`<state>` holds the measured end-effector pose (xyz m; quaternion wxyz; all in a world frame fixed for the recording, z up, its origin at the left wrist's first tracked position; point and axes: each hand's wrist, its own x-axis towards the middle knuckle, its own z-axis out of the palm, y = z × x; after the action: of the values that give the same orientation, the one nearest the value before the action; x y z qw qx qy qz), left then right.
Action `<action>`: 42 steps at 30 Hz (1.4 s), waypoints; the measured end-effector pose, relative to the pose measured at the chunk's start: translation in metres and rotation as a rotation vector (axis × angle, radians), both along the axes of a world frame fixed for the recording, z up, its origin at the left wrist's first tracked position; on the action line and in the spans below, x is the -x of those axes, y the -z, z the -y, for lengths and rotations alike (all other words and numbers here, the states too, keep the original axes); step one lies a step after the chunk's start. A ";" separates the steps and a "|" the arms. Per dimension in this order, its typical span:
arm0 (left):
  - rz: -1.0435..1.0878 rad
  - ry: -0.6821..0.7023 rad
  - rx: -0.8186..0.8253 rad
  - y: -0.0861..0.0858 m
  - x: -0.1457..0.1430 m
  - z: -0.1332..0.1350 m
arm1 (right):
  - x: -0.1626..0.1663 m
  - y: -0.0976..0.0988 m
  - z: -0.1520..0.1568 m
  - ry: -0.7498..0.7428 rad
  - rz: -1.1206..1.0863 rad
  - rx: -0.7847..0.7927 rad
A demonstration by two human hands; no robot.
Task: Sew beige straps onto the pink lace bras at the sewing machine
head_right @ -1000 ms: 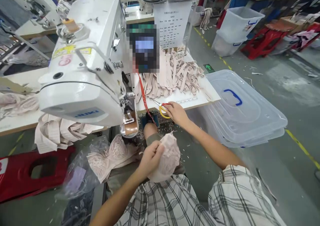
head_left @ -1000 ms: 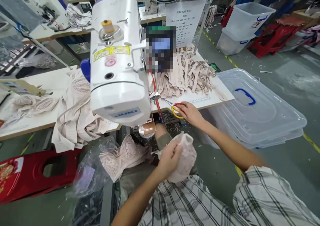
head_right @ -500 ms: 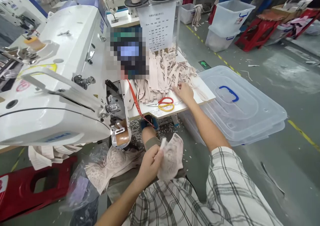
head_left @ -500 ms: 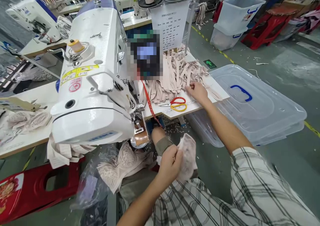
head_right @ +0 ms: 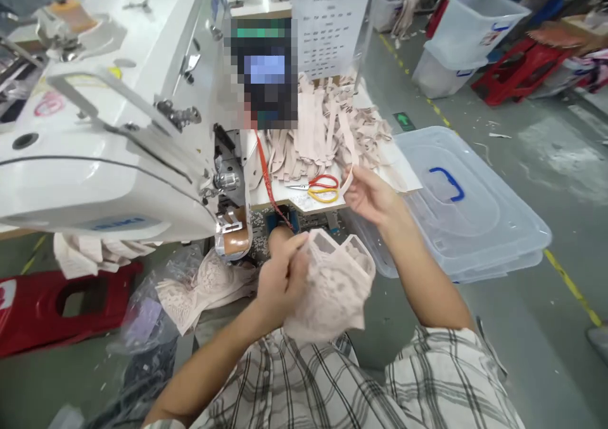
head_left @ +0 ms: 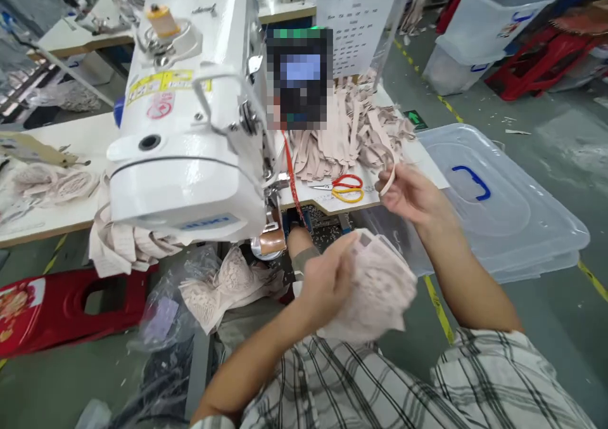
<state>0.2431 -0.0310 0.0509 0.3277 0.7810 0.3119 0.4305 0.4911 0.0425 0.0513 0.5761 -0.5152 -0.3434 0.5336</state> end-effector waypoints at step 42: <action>-0.149 -0.204 0.445 0.029 0.128 -0.030 | 0.163 0.051 0.019 -0.283 -0.035 -0.039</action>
<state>0.1149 -0.0012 0.0216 0.4227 0.6836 0.4994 0.3233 0.3277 0.0239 0.0002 0.5110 -0.4409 -0.4129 0.6116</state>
